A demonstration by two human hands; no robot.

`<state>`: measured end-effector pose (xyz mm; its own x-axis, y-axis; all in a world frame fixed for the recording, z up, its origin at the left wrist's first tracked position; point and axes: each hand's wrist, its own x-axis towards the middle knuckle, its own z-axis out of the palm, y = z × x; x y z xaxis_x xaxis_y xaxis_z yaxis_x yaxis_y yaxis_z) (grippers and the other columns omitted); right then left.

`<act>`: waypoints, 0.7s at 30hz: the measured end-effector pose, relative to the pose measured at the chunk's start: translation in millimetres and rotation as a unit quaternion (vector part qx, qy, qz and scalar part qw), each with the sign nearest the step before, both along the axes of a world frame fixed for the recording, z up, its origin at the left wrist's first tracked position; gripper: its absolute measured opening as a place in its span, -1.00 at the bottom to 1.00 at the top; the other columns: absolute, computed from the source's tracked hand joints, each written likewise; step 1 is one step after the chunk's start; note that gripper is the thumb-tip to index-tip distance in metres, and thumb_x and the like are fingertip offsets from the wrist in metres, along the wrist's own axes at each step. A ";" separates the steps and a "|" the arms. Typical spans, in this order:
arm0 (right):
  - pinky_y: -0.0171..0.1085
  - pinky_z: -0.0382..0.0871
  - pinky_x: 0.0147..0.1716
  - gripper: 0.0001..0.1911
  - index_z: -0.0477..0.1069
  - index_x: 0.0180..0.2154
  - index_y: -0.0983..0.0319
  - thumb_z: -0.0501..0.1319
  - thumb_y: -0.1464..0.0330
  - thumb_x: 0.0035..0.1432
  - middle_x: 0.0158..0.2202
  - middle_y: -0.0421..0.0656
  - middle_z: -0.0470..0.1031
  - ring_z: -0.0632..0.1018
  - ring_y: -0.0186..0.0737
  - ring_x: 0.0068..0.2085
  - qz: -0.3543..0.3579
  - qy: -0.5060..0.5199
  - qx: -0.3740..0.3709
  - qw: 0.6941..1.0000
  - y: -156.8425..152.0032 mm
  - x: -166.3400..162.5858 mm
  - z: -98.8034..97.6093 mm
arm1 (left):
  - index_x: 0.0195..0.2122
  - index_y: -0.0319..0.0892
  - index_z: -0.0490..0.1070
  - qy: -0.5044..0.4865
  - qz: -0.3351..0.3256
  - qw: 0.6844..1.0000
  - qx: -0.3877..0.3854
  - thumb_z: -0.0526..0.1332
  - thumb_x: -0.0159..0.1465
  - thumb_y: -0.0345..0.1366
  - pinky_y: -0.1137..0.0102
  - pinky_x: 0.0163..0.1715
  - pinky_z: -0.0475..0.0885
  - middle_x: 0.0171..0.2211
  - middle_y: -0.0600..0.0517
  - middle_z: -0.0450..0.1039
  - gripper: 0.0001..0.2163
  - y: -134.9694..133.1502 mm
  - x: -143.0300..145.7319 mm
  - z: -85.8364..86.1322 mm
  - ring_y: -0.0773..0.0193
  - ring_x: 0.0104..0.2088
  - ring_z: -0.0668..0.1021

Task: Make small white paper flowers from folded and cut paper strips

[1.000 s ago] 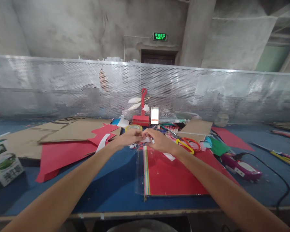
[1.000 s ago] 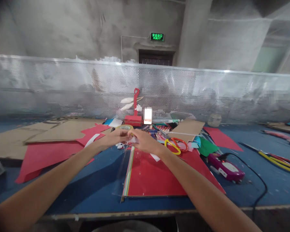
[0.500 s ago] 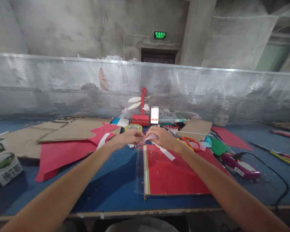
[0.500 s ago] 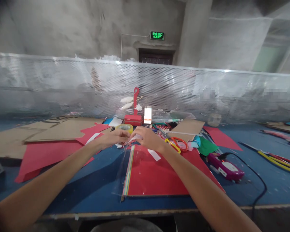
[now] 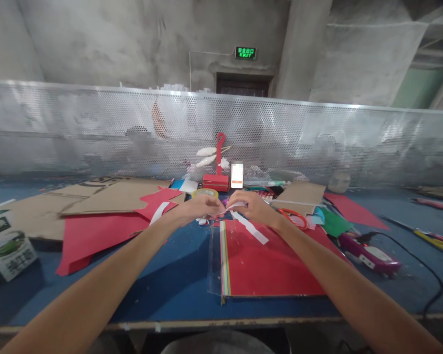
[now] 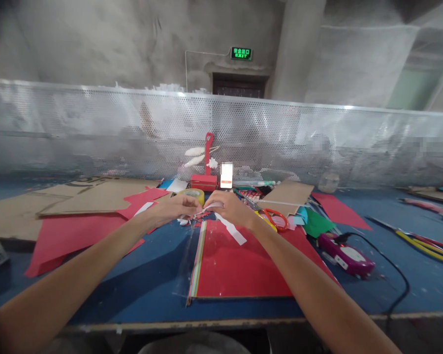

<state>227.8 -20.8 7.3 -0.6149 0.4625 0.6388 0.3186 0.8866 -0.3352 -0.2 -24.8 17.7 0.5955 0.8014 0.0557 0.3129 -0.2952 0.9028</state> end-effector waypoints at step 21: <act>-0.24 0.35 -0.16 -0.84 0.55 -0.26 0.17 0.24 0.48 0.15 -0.23 -0.16 0.55 0.53 -0.24 -0.20 -0.020 0.026 -0.027 0.999 7.9 5.8 -3.9 | -0.36 -0.21 0.47 -0.031 0.016 0.999 0.018 0.37 0.10 -0.18 0.46 -0.56 0.10 -0.50 0.07 0.35 -0.79 -2.3 3.7 2.1 0.43 -0.53 0.31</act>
<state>233.6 -12.9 3.4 -0.5614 0.5202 0.6436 0.3340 0.8540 -0.3988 3.5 -27.1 19.8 0.5640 0.8169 0.1204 0.2672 -0.3185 0.9095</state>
